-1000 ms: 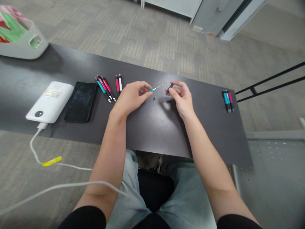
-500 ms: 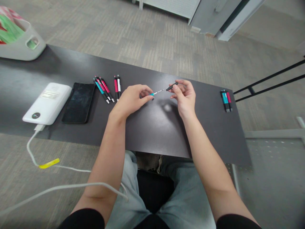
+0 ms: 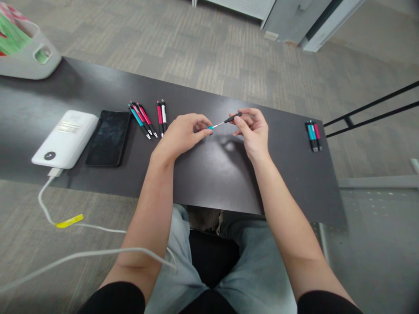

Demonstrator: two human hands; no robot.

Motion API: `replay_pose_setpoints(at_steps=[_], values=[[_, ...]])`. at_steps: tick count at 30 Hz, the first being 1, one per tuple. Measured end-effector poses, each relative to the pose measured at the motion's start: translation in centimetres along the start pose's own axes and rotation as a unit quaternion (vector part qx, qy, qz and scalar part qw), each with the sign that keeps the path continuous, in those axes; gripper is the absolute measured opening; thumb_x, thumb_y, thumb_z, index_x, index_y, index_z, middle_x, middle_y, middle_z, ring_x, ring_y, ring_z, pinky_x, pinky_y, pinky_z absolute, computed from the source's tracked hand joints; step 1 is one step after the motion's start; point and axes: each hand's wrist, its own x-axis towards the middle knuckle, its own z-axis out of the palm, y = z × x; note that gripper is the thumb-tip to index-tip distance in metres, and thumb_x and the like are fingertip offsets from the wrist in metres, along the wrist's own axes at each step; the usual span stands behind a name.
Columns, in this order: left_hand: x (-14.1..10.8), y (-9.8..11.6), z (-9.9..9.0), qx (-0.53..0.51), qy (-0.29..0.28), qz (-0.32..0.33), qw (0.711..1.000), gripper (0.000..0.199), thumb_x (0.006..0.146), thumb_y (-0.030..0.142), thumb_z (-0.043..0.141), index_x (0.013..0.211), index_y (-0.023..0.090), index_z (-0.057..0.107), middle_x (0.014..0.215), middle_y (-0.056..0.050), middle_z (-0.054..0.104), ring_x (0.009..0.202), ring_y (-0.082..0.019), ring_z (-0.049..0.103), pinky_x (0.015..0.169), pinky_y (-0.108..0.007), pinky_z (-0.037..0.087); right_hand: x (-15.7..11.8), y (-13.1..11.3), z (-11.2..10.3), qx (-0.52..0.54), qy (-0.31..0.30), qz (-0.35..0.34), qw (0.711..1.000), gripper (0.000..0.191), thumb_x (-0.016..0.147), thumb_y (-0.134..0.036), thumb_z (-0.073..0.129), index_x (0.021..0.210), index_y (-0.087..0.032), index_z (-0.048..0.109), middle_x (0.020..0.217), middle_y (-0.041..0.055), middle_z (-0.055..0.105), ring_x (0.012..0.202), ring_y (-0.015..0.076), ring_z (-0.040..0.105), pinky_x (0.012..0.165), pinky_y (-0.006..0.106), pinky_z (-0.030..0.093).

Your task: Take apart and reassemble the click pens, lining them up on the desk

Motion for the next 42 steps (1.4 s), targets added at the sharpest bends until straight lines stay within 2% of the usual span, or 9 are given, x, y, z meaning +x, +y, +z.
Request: replay_pose_setpoints(at_steps=[14, 23, 30, 34, 42], values=[[-0.1, 0.4, -0.3, 0.008, -0.01, 0.006, 1.0, 0.014, 0.108, 0.03, 0.092, 0.12, 0.027, 0.097, 0.116, -0.008, 0.096, 0.106, -0.029, 0.086, 0.105, -0.044, 0.067, -0.2, -0.1, 0.4, -0.002, -0.022, -0.014, 1.0, 0.073, 0.089, -0.091, 0.11, 0.126, -0.037, 0.078, 0.128, 0.0052, 0.096, 0.114, 0.0304, 0.096, 0.061, 0.031, 0.071], [-0.1, 0.6, -0.3, 0.021, -0.011, -0.006, 1.0, 0.015, 0.107, 0.031, 0.092, 0.121, 0.027, 0.097, 0.117, -0.007, 0.096, 0.108, -0.03, 0.086, 0.108, -0.044, 0.068, -0.3, 0.2, 0.4, 0.001, -0.034, -0.005, 0.999, 0.074, 0.09, -0.092, 0.109, 0.128, -0.037, 0.079, 0.131, 0.005, 0.095, 0.124, 0.0316, 0.096, 0.071, 0.034, 0.079], [0.0, 0.4, -0.2, 0.017, -0.006, 0.005, 1.0, 0.014, 0.106, 0.032, 0.092, 0.118, 0.028, 0.097, 0.114, -0.007, 0.096, 0.106, -0.029, 0.086, 0.105, -0.044, 0.069, -0.6, -0.7, 0.7, -0.008, -0.014, 0.001, 1.0, 0.074, 0.088, -0.092, 0.11, 0.126, -0.037, 0.079, 0.132, 0.0067, 0.095, 0.118, 0.0324, 0.096, 0.071, 0.037, 0.078], [0.0, 0.4, -0.2, 0.012, -0.003, 0.001, 1.0, 0.014, 0.104, 0.032, 0.094, 0.117, 0.028, 0.097, 0.112, -0.007, 0.095, 0.105, -0.03, 0.086, 0.105, -0.044, 0.069, -0.6, -0.8, 0.8, -0.019, -0.021, 0.007, 1.0, 0.078, 0.088, -0.097, 0.107, 0.127, -0.037, 0.077, 0.135, 0.0078, 0.094, 0.123, 0.0335, 0.095, 0.075, 0.039, 0.079], [0.0, 0.9, -0.3, -0.004, -0.005, 0.008, 1.0, 0.017, 0.106, 0.034, 0.09, 0.12, 0.025, 0.097, 0.113, -0.008, 0.095, 0.105, -0.029, 0.084, 0.107, -0.043, 0.069, -0.7, -1.3, 1.1, -0.014, -0.033, 0.034, 0.999, 0.077, 0.085, -0.094, 0.111, 0.121, -0.036, 0.074, 0.13, 0.0059, 0.095, 0.112, 0.029, 0.095, 0.068, 0.033, 0.074]])
